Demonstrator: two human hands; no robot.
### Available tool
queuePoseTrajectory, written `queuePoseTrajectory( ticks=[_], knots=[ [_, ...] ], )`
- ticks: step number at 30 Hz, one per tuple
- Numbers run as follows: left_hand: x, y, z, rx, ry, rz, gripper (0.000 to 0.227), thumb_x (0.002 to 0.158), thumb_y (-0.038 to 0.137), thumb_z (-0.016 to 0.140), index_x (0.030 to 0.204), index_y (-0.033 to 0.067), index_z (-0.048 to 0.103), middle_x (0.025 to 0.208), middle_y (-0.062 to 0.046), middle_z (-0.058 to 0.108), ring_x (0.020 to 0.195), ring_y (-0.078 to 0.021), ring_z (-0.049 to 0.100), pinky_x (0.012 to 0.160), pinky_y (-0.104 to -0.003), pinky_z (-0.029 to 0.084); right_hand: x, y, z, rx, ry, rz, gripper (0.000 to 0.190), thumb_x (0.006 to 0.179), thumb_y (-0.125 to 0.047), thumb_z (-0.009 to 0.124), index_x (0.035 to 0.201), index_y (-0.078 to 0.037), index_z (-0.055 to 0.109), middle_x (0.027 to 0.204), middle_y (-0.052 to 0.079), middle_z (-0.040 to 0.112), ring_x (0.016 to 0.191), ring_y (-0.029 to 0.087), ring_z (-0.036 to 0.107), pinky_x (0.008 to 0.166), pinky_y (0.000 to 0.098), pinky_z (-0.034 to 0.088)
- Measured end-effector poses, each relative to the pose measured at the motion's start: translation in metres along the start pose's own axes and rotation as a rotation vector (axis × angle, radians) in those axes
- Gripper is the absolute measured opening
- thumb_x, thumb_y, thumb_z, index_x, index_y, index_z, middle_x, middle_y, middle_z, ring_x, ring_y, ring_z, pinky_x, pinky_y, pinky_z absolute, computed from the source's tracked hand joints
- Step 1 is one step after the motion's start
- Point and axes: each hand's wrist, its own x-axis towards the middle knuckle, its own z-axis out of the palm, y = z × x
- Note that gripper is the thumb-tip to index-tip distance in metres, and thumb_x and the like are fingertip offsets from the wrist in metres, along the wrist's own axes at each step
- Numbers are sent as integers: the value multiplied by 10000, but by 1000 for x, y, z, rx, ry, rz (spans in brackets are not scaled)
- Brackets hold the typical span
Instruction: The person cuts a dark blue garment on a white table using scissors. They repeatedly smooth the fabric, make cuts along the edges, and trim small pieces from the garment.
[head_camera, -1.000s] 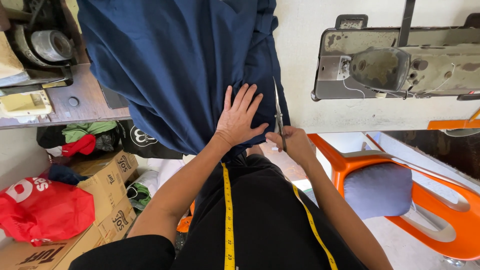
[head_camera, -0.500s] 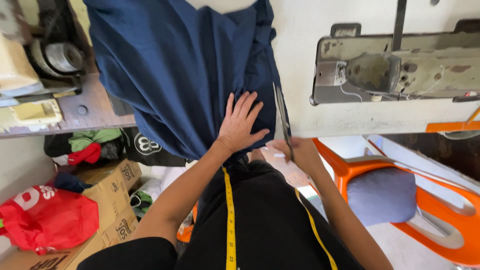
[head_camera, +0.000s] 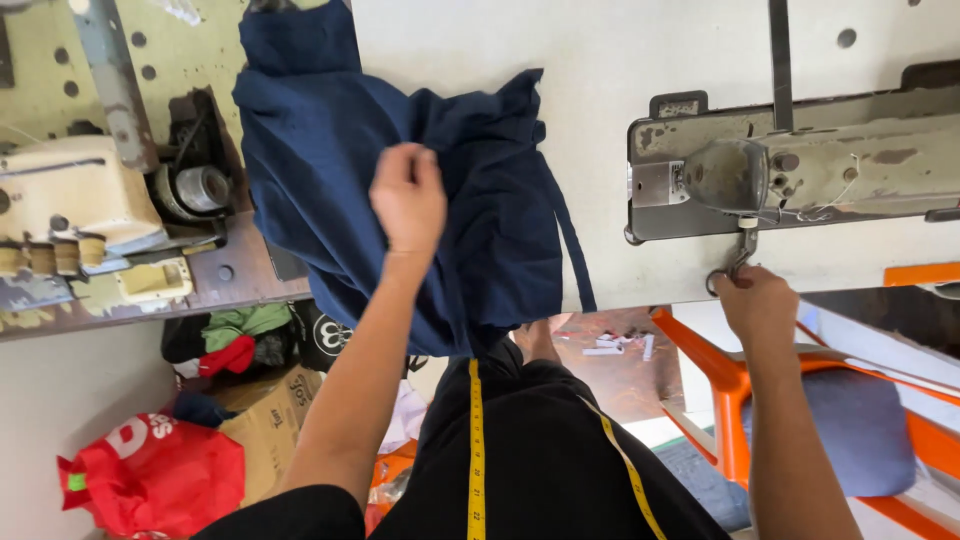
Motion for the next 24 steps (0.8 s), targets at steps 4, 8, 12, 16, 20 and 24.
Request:
queuePoseTrajectory(
  ticks=[4, 8, 12, 16, 20, 24],
  knots=[
    [68, -23, -52, 85, 93, -42, 44, 931, 80, 647, 957, 77, 682, 864, -85, 717, 774, -268, 687, 725, -404, 551, -24, -26, 22, -117, 214, -187, 599, 929, -309, 756, 1389, 52, 627, 1436, 250, 517, 1130, 468, 623, 896, 630, 516],
    [103, -17, -61, 340, 43, 147, 197, 885, -65, 585, 1027, 65, 629, 1012, -120, 604, 872, -333, 636, 749, -463, 522, -69, -146, 78, 404, 347, -815, 262, 983, -135, 695, 1212, -12, 667, 1218, 165, 648, 1152, 334, 619, 1011, 438, 502],
    [54, 25, -15, 45, -344, 458, 217, 758, -85, 508, 833, 63, 648, 847, -83, 626, 773, -284, 620, 701, -394, 534, -62, -244, 134, 308, 304, -1152, 351, 936, -171, 698, 1232, 14, 667, 1376, 209, 584, 1294, 425, 558, 1118, 584, 428],
    [4, -36, 62, 191, -451, 251, 271, 842, -11, 536, 1026, -44, 732, 1115, -190, 650, 971, -397, 629, 928, -503, 517, -62, -248, 148, -58, 312, -1036, 604, 1016, -465, 601, 1492, -100, 528, 1621, 209, 371, 1511, 426, 320, 1198, 662, 247],
    [63, -46, 120, 284, -434, 247, 507, 1070, 261, 553, 1486, 7, 412, 1548, -236, 373, 1393, -454, 471, 1032, -565, 497, -76, -220, 158, -152, 285, -1090, 649, 906, -553, 708, 1464, -244, 586, 1636, 187, 361, 1481, 435, 389, 1148, 691, 311],
    [119, -79, 160, 274, -506, 531, 627, 1224, 441, 628, 1691, 187, 295, 1724, -105, 22, 1621, -331, 23, 1376, -523, 169, -102, -187, 169, -208, 46, -1072, 698, 889, -502, 656, 1541, -327, 478, 1674, 168, 284, 1515, 439, 301, 1149, 699, 269]
  ],
)
